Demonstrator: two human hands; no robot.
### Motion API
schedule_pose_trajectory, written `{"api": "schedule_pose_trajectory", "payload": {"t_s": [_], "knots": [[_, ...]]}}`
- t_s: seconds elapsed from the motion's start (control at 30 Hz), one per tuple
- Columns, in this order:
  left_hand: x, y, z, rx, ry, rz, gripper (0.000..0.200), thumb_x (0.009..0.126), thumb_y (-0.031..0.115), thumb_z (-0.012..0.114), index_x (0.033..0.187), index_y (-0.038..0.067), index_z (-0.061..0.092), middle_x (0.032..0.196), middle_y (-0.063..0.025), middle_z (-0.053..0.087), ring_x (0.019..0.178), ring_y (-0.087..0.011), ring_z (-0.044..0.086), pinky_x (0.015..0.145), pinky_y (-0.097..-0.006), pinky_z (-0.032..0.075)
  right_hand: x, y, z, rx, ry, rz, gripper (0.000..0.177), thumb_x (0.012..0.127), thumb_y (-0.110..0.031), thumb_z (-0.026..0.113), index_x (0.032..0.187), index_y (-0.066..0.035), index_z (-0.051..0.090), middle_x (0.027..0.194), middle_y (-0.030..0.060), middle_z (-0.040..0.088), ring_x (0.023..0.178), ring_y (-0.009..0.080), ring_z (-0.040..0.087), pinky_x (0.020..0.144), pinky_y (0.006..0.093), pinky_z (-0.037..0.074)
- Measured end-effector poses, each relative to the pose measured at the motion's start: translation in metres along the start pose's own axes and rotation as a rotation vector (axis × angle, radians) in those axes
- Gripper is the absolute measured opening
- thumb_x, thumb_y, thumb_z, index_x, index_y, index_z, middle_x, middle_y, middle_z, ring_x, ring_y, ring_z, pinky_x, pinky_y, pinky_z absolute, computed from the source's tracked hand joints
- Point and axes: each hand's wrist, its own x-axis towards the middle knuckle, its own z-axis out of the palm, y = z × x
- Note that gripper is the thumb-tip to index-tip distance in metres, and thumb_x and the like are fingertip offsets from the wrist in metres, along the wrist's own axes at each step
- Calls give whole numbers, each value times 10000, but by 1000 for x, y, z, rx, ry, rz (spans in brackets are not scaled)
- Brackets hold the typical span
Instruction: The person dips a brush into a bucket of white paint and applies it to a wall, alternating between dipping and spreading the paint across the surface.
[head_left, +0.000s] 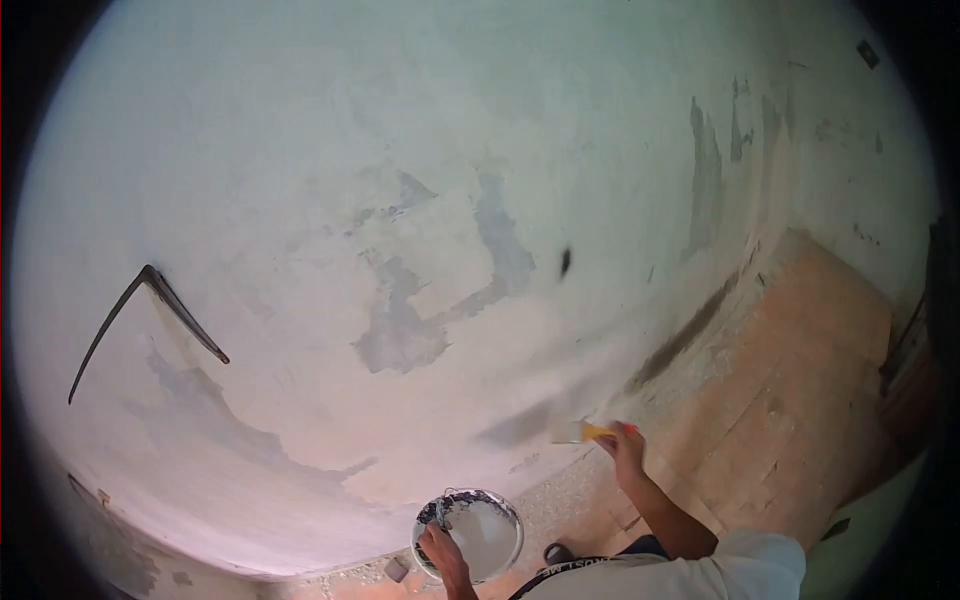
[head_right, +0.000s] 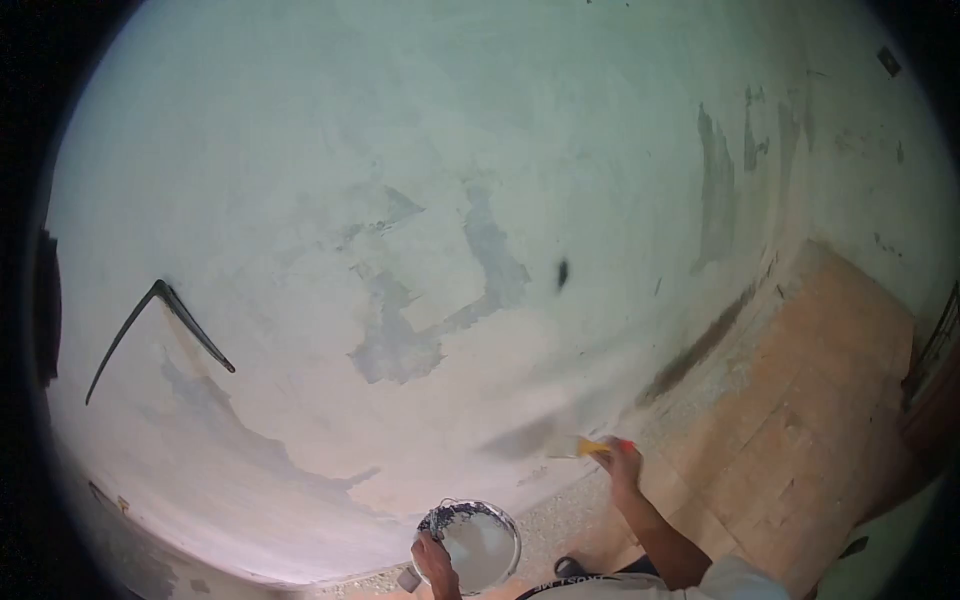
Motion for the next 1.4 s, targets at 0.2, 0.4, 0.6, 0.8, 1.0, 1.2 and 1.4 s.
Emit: {"api": "schedule_pose_trajectory", "payload": {"t_s": [0.2, 0.4, 0.6, 0.8, 1.0, 1.2, 1.4], "knots": [[-52, 25, 47, 178, -69, 97, 470, 1044, 279, 507, 702, -32, 589, 600, -42, 454, 609, -146, 414, 587, -430, 326, 2, -12, -247, 399, 489, 27, 258, 1112, -265, 655, 1016, -25, 648, 857, 53, 662, 770, 160, 687, 782, 303, 657], [-98, 75, 87, 221, -161, 225, 448, 1012, 226, 683, 671, 10, 488, 614, 24, 393, 610, -101, 332, 552, -407, 249, -14, -36, -340, 454, 559, -49, 328, 1152, -367, 612, 970, -94, 614, 736, -15, 560, 651, 113, 577, 603, 257, 498], [-172, 81, 206, -132, -294, 2, 327, 1032, 244, 723, 776, 102, 576, 624, 87, 414, 528, -31, 343, 477, -297, 239, 18, -179, -375, 397, 765, -87, 369, 1133, -447, 635, 1043, -90, 656, 772, -1, 603, 700, 115, 617, 631, 237, 548], [-227, 149, 285, -269, -661, -39, 204, 1091, 217, 675, 967, 60, 639, 637, 97, 404, 518, -23, 349, 478, -257, 257, 25, -256, -418, 388, 755, -234, 411, 1110, -477, 666, 1106, -66, 675, 871, 23, 668, 738, 112, 659, 666, 248, 589], [-253, 187, 341, -386, -1029, -12, 205, 1146, 223, 610, 1059, 39, 642, 635, 96, 400, 523, -24, 341, 488, -255, 257, -28, -220, -462, 541, 705, -297, 342, 1136, -465, 610, 1112, -128, 664, 887, 28, 706, 722, 115, 673, 663, 225, 613], [-239, 172, 422, -243, -1158, 43, 271, 1162, 274, 570, 1080, 34, 666, 643, 95, 417, 532, -14, 336, 495, -262, 253, -86, -193, -444, 612, 849, -179, 374, 1145, -492, 572, 1214, -130, 636, 879, 34, 711, 712, 126, 698, 623, 243, 629], [-233, 161, 456, 64, -972, 223, 360, 1098, 300, 646, 922, -12, 681, 675, 22, 496, 638, -91, 433, 582, -351, 344, -74, -226, -467, 517, 927, -204, 468, 1167, -514, 502, 1285, -89, 658, 845, 15, 675, 670, 110, 662, 599, 251, 613]]}}
